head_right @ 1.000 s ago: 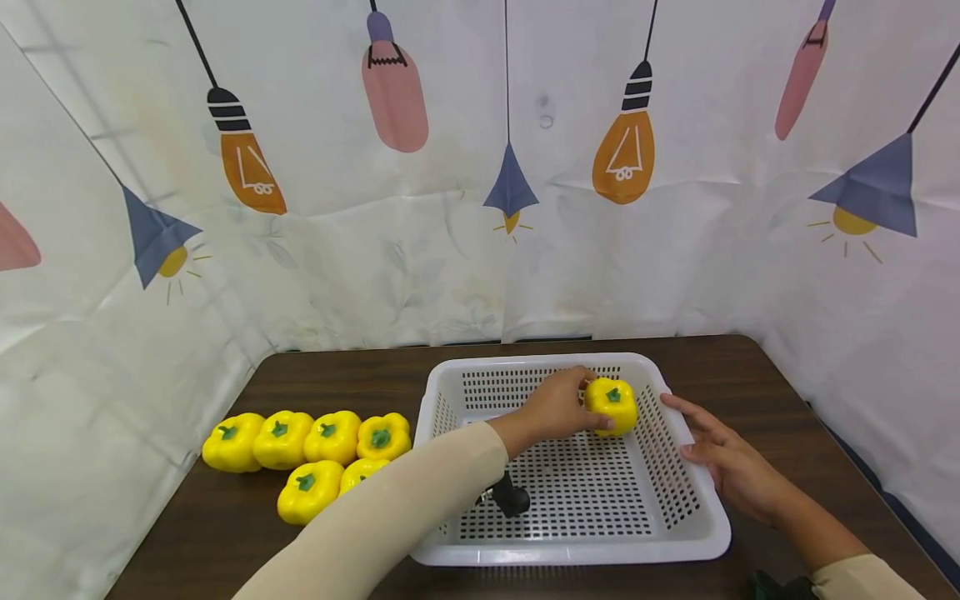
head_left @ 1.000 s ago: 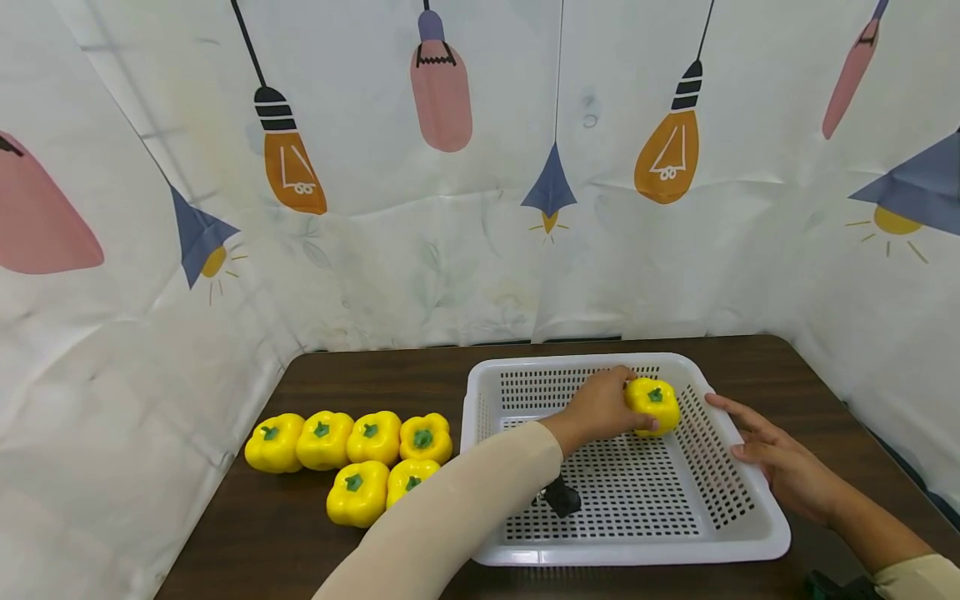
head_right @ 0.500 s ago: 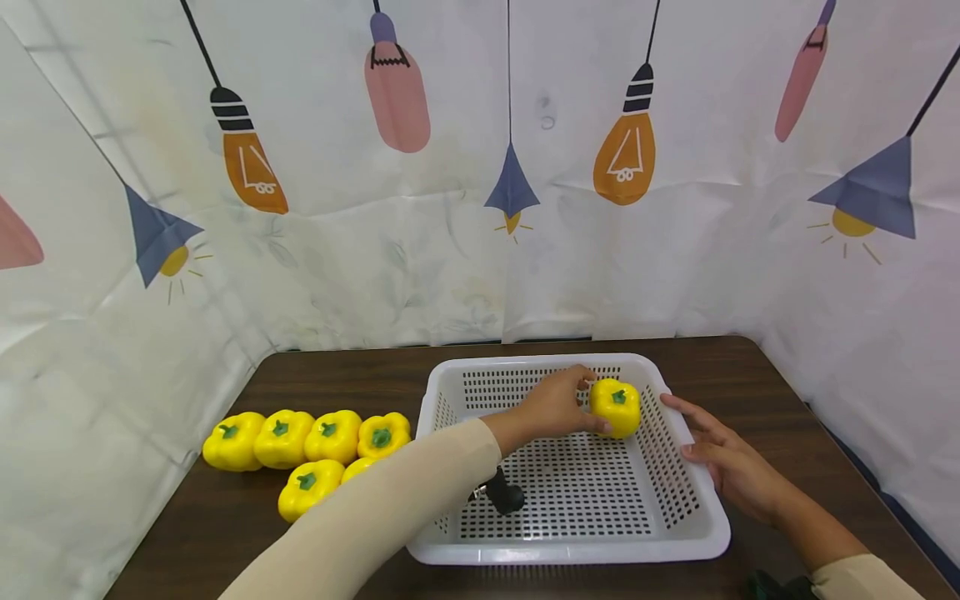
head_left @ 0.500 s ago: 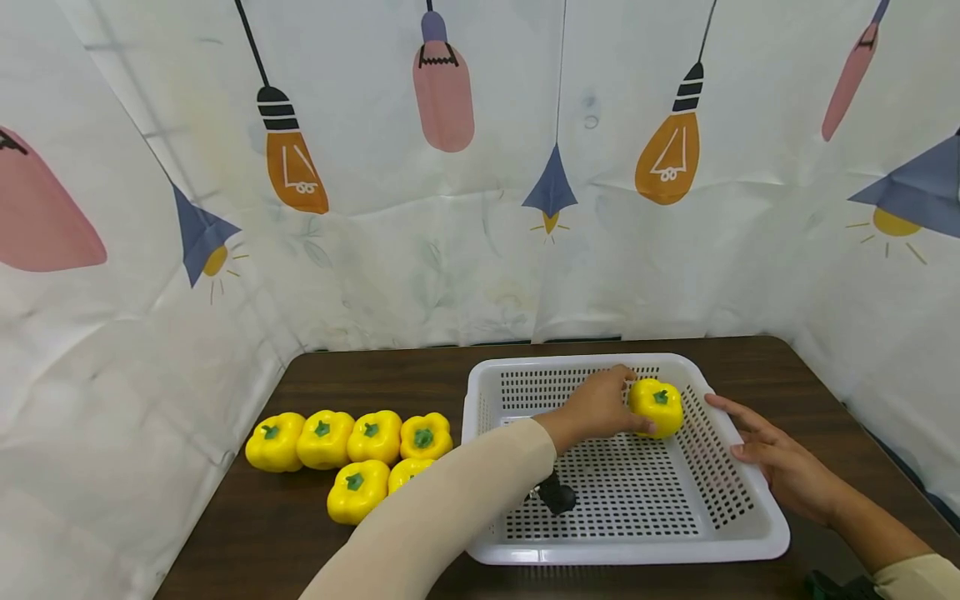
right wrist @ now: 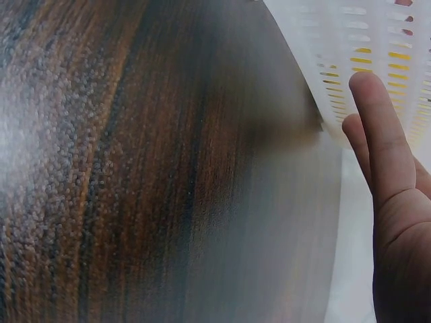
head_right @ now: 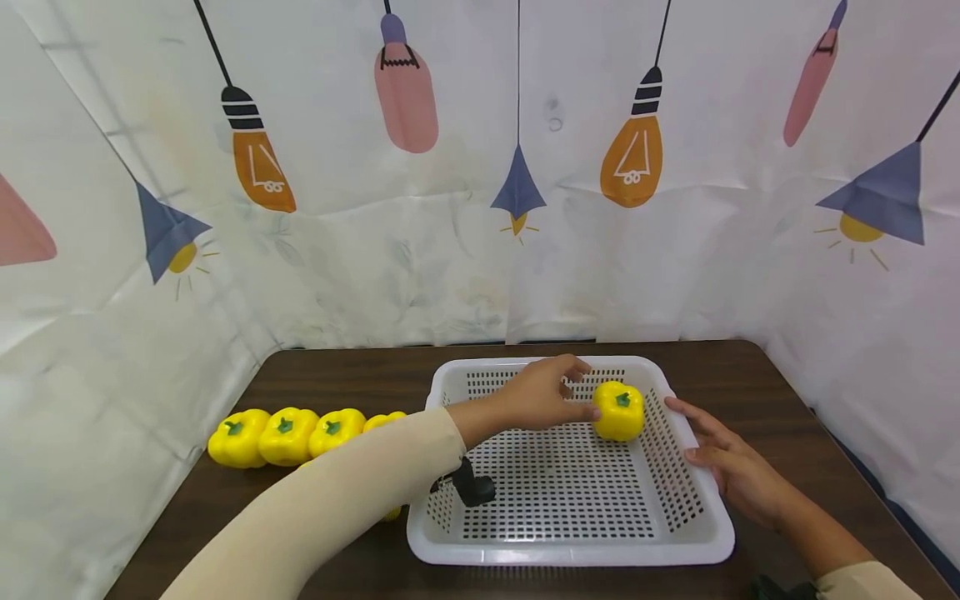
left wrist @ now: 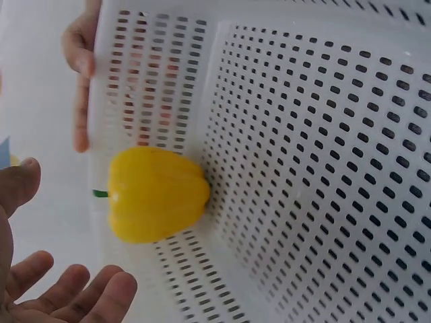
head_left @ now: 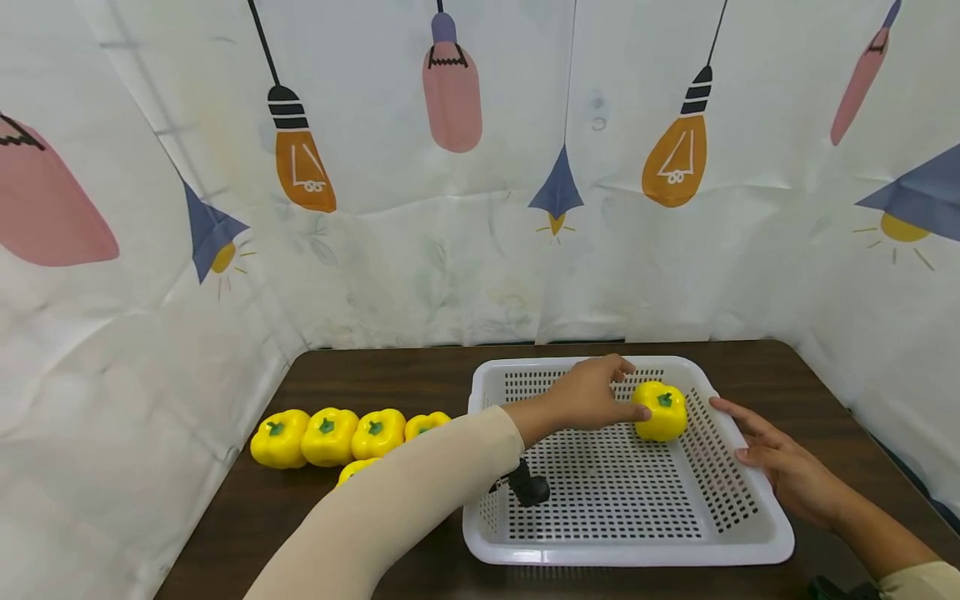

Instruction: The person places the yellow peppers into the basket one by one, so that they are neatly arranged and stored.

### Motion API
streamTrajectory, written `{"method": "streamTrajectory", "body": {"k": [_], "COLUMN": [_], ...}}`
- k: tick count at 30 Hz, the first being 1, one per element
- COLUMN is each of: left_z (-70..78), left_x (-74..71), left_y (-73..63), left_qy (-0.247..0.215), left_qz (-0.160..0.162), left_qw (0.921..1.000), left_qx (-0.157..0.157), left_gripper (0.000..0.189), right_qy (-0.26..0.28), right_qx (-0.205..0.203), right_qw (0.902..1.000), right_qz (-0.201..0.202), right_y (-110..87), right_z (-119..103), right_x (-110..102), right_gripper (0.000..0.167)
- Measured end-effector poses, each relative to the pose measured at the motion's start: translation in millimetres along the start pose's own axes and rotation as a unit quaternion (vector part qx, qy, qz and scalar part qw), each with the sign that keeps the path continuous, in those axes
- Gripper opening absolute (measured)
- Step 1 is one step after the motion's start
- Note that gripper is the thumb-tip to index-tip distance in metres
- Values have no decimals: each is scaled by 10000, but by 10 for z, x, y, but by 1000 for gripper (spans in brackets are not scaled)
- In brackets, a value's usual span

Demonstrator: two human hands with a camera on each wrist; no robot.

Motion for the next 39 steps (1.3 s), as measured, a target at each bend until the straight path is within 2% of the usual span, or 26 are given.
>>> {"method": "streamTrajectory", "body": {"k": [9, 14, 22, 30, 39], "left_z": [8, -15, -135, -310, -537], "left_x": [-331, -549, -815, -932, -1041], "left_y": [-206, -343, -608, -884, -1264], "left_qy": [-264, -589, -832, -987, -1175], "left_qz": [0, 52, 213, 270, 566], "left_qw": [9991, 9976, 9958, 9944, 9913], "left_qx": [338, 357, 304, 268, -174], "left_gripper": [65, 65, 61, 59, 56], "right_qy": [221, 273, 192, 268, 327], "right_qx": [-134, -223, -83, -122, 48], "right_qw": [9995, 9991, 9997, 9994, 9994], "right_qz": [-155, -247, -105, -163, -98], "right_y": [-9, -10, -1, 1, 6], "right_z": [19, 29, 13, 3, -22], "right_x": [7, 3, 2, -1, 10], "right_gripper": [69, 69, 68, 69, 67]}}
Point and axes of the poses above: each hand's wrist, its own y-axis towards the middle knuckle, its own x-axis out of the palm, z = x × y, the point moved 1 cm from there along y, towards the middle knuckle, and after that the axes turned 9 degrees about -y, right-handed, at the moved point
